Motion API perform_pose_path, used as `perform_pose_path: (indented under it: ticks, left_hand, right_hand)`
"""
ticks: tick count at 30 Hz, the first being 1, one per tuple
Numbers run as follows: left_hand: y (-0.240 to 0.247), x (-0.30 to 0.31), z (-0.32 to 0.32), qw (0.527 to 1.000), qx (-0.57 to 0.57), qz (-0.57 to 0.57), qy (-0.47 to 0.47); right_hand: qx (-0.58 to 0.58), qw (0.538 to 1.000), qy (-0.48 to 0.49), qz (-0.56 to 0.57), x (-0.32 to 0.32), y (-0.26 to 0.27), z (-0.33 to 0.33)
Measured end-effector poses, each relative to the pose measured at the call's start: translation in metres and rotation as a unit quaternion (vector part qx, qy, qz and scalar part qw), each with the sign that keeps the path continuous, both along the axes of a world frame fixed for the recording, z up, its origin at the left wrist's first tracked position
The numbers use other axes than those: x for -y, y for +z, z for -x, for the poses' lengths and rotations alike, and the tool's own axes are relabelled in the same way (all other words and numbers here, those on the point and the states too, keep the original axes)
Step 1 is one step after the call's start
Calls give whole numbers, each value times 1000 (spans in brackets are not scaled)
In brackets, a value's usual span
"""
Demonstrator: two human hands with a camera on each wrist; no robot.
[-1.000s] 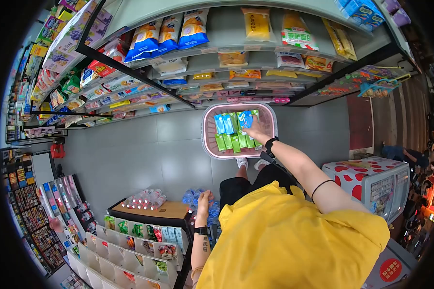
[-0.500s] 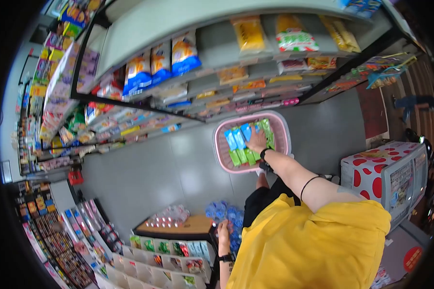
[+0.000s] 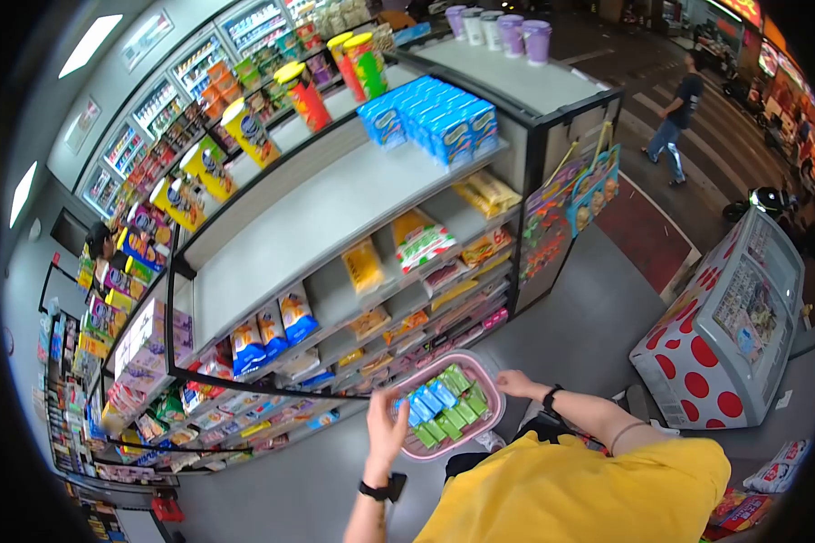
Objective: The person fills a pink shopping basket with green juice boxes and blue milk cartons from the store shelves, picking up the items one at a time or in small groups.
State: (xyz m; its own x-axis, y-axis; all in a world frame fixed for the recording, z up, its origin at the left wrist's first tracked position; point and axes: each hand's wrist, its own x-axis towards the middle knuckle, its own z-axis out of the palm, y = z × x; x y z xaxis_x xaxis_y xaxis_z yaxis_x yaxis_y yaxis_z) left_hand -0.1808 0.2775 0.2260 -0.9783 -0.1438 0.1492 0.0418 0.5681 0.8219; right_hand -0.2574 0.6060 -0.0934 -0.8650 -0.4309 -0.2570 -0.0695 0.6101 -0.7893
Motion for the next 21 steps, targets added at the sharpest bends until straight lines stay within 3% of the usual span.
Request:
perform_pose_path:
  ticks: [2,4,5,7,9,11,13,14,15,16,17,18,21]
  left_hand:
    - [74,-22,64,990,-91,61,-92]
    - [143,-42,122,964,-172,133,-156]
    - [175,-53,152,938,-235,185,-174]
    - [218,-68,218,926,-254,211,-183]
    - [242,-70,293,875,-327,319,-163]
    - [240,-54,388,860,-338,354,-142]
    - [228,-33,471,879,-273,377,-105]
    - [216,-23,509,885,-243,389,-81]
    - [209,-19,534,890,-212,399,-54]
    - [207,-20,547,887,-187,420,-44]
    - [203,-21,556,884,-161,439,-31]
    - [201,-23,561,874,-157,459,-31]
    - [184,-17,583,876,-145,459,-36]
  right_hand:
    - [56,994,-96,-9,-60,-1,-17]
    - [42,982,-182,-22,-120,-7,-45]
    - [50,971,-233,-27,-147,-17,-63]
    - [65,943,-326,-32,-201,-43,-107]
    - [107,899,-423,-33,-235,-57,-158]
    - [148,843,-516,-27,-249,-35,-209]
    - [186,824,-534,29,-258,-41,-260]
    - [149,854,-491,-82,-262,-66,-290]
    - [221,784,-577,-68,-264,-118,-320]
    - [206,844,-472,-151,-267,-153,-350]
    - [208,794,-569,-51,-247,-92,-361]
    - [289,730,-619,-5,-229,1,-347]
    - [403,616,-674,71,-218,-60,-389]
